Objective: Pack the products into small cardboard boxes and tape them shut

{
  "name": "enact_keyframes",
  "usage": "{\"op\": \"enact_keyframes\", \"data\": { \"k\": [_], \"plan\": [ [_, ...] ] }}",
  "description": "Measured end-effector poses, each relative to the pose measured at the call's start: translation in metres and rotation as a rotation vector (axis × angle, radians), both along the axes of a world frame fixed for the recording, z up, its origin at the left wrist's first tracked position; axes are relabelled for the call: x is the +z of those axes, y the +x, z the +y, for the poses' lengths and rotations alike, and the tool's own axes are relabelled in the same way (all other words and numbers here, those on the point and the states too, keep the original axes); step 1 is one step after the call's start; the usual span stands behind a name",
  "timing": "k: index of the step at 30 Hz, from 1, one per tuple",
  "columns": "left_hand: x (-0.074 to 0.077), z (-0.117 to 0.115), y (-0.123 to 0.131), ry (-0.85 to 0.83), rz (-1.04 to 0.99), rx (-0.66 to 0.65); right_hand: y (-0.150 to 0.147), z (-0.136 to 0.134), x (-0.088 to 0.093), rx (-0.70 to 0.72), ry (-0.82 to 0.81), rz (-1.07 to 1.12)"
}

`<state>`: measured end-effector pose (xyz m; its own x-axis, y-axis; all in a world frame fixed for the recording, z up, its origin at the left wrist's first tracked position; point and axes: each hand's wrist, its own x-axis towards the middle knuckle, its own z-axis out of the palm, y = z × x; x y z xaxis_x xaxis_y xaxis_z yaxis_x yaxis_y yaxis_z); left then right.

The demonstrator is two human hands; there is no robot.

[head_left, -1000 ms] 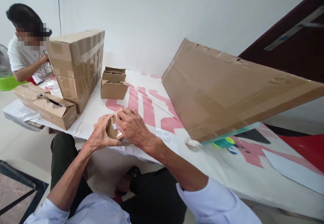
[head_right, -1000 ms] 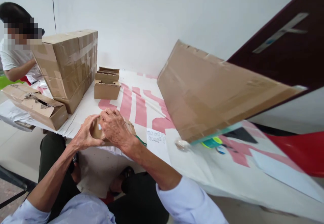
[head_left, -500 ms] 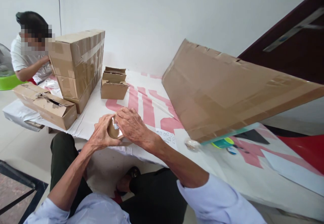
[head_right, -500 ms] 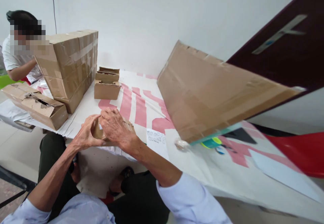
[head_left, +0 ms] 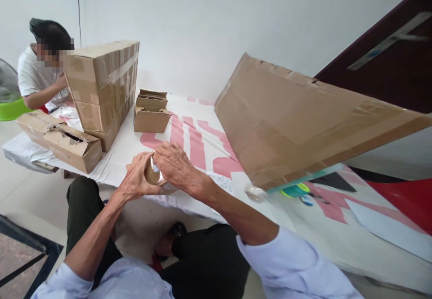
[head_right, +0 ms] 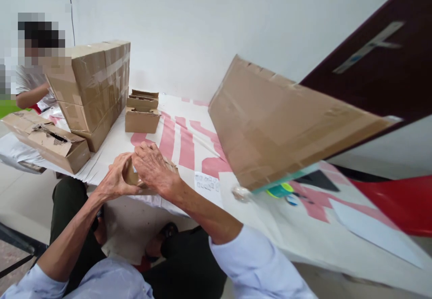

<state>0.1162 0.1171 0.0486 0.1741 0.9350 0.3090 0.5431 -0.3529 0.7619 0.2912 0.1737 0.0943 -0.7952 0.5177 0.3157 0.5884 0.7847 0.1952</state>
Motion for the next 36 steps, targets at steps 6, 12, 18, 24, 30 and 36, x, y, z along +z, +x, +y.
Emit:
{"op": "enact_keyframes", "data": {
  "k": [6,12,18,24,30,36],
  "plan": [
    [-0.001,0.001,0.0,-0.005,0.009,0.011,0.003,-0.003,0.005,0.005,0.029,-0.056],
    [0.004,0.001,0.001,0.001,0.016,-0.007,0.002,0.001,-0.002,0.004,0.001,-0.014],
    [0.003,0.003,-0.004,-0.008,0.024,0.007,0.019,-0.002,0.025,0.069,-0.391,0.489],
    [-0.006,0.009,-0.025,0.06,-0.018,0.004,0.121,0.029,0.017,-0.154,-0.523,0.969],
    [-0.01,0.023,-0.041,0.098,0.085,0.06,0.248,0.06,-0.078,-0.63,-0.457,1.024],
    [-0.007,0.024,-0.039,0.091,0.091,0.084,0.279,0.063,-0.15,-0.791,-0.495,0.948]
  ]
}}
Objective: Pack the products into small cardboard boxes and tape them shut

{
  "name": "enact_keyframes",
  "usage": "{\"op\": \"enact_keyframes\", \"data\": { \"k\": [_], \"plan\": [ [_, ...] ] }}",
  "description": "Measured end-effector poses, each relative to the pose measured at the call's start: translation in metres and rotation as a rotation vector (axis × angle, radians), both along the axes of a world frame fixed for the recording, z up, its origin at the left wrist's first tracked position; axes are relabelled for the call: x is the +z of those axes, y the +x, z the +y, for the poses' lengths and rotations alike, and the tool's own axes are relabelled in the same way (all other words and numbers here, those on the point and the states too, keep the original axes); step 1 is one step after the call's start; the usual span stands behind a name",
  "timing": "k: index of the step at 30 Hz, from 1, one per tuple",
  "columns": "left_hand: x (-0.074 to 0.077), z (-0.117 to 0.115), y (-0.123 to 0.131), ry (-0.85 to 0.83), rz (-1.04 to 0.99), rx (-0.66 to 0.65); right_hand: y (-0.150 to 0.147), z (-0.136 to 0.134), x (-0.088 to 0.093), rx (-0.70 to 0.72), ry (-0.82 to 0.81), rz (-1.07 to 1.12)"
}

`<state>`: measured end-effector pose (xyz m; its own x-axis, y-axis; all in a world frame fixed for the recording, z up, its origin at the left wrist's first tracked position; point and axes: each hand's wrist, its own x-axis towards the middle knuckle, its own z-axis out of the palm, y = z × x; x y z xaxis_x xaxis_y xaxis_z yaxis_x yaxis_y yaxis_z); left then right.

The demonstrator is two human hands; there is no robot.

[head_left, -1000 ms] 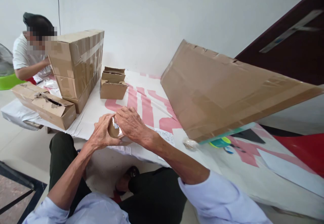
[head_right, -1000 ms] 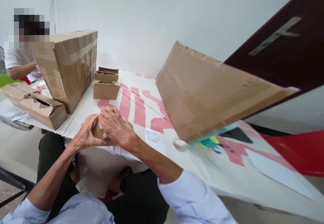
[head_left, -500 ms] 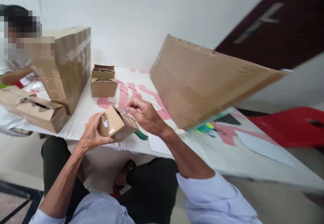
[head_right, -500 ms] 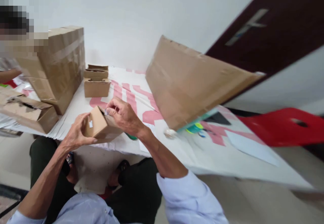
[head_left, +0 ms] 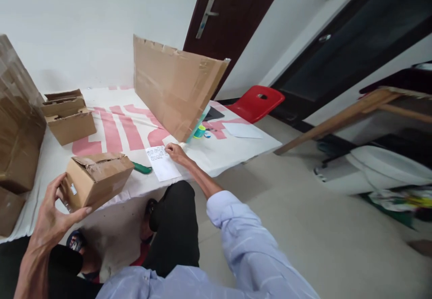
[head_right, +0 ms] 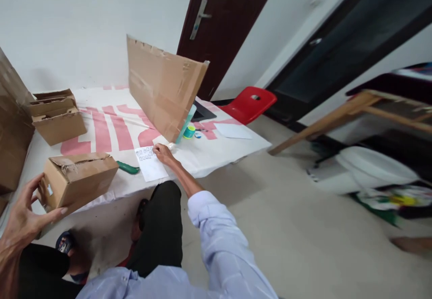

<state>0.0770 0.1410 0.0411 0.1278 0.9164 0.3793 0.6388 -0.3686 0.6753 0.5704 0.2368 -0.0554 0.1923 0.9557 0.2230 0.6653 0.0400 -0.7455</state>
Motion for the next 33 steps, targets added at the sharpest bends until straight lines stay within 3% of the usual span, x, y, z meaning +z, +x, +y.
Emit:
{"op": "enact_keyframes", "data": {
  "k": [5,12,27,33],
  "plan": [
    [0.003,0.001,0.001,-0.059,-0.029,-0.019,0.004,0.007,-0.028,0.021,-0.066,-0.08],
    [0.004,0.002,0.001,-0.072,-0.041,-0.028,0.011,0.009,-0.046,0.042,-0.099,-0.184],
    [0.005,0.003,0.001,-0.068,-0.017,0.004,0.008,0.01,-0.066,-0.043,-0.075,-0.327],
    [0.007,0.0,0.004,-0.053,0.0,0.018,-0.004,0.004,-0.066,-0.064,-0.051,-0.339]
  ]
}}
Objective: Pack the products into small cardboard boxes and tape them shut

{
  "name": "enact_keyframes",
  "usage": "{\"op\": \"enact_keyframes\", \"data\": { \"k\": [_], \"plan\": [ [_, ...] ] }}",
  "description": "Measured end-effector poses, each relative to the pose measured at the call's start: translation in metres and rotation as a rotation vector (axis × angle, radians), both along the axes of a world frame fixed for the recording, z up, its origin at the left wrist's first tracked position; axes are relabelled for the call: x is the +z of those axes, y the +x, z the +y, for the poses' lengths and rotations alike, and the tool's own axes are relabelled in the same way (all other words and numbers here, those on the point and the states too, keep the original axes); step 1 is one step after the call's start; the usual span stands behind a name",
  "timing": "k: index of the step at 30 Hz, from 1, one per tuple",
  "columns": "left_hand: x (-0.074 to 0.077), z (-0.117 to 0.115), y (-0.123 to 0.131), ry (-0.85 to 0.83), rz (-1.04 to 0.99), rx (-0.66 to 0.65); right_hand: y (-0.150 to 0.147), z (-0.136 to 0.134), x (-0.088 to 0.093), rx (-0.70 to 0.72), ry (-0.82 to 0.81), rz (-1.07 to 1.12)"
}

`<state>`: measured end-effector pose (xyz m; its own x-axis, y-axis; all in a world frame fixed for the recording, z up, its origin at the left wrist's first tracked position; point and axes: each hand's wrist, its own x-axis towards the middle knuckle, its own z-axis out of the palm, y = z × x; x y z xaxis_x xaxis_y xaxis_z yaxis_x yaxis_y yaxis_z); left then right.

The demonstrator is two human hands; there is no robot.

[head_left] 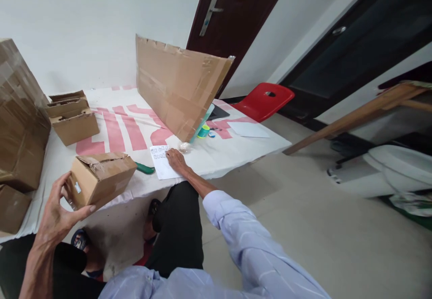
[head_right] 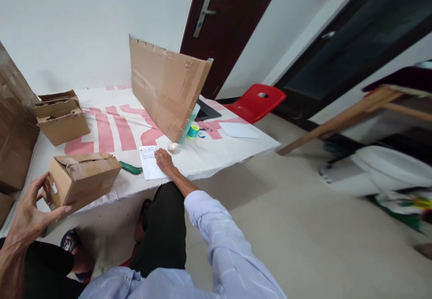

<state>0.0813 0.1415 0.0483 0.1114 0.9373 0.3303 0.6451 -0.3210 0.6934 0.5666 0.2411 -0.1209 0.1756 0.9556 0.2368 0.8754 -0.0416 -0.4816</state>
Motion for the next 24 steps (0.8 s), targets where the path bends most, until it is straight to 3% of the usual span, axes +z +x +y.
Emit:
{"op": "enact_keyframes", "data": {
  "k": [7,11,15,17,20,22,24],
  "plan": [
    [-0.002,0.001,0.0,0.013,-0.031,-0.028,-0.001,-0.02,0.024,-0.044,0.071,0.051],
    [0.0,-0.008,0.006,-0.022,-0.073,-0.044,-0.018,-0.026,0.049,0.013,0.153,0.089],
    [0.001,-0.017,0.01,-0.056,-0.119,-0.094,-0.073,-0.023,0.105,0.194,0.316,0.16],
    [-0.001,-0.018,0.01,-0.062,-0.12,-0.084,-0.113,-0.029,0.146,0.365,0.415,0.207],
    [-0.005,-0.019,0.011,-0.071,-0.104,-0.061,-0.178,-0.046,0.205,0.689,0.419,0.231],
    [-0.005,-0.019,0.013,-0.08,-0.102,-0.058,-0.214,-0.055,0.231,0.89,0.397,0.117],
    [-0.003,-0.019,0.016,-0.094,-0.109,-0.063,-0.242,-0.058,0.243,1.029,0.36,-0.069]
  ]
}}
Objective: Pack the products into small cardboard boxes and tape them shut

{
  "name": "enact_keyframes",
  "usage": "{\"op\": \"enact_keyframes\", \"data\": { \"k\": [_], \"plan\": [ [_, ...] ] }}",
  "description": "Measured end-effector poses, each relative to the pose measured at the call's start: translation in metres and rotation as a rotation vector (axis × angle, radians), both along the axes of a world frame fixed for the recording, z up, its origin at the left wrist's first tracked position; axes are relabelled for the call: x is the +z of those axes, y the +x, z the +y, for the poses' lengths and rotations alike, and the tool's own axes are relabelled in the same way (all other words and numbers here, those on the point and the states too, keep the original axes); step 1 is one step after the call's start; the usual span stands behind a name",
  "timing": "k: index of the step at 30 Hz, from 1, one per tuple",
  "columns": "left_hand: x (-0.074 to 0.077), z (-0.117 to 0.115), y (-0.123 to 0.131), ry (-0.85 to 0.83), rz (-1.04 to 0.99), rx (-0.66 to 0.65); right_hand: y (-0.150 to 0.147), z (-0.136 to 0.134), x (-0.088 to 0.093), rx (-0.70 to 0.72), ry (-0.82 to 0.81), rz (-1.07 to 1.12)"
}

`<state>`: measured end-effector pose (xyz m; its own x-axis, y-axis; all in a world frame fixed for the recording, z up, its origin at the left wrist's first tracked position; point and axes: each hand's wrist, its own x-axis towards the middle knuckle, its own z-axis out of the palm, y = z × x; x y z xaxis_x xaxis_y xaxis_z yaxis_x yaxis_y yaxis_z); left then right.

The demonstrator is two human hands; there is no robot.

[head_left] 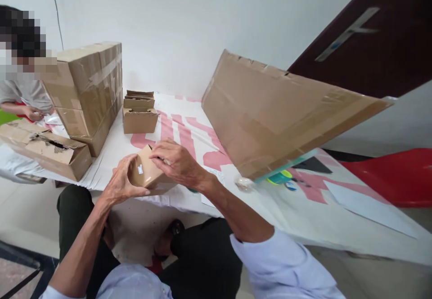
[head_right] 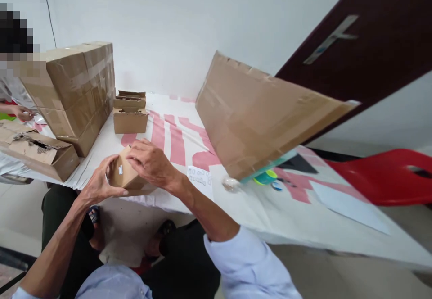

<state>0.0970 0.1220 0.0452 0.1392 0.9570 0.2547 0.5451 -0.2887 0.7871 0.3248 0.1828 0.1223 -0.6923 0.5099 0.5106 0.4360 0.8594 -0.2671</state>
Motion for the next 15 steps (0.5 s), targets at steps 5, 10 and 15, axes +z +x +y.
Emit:
{"op": "enact_keyframes", "data": {
  "k": [5,10,15],
  "plan": [
    [0.007,-0.002,0.006,-0.015,-0.003,0.004,-0.033,0.005,-0.01,-0.017,0.18,-0.431],
    [0.004,-0.004,0.008,0.001,-0.008,-0.02,-0.039,0.003,-0.024,-0.075,0.255,-0.565],
    [0.002,-0.005,0.009,0.023,-0.023,-0.042,-0.038,0.001,-0.028,-0.055,0.268,-0.569]
  ]
}}
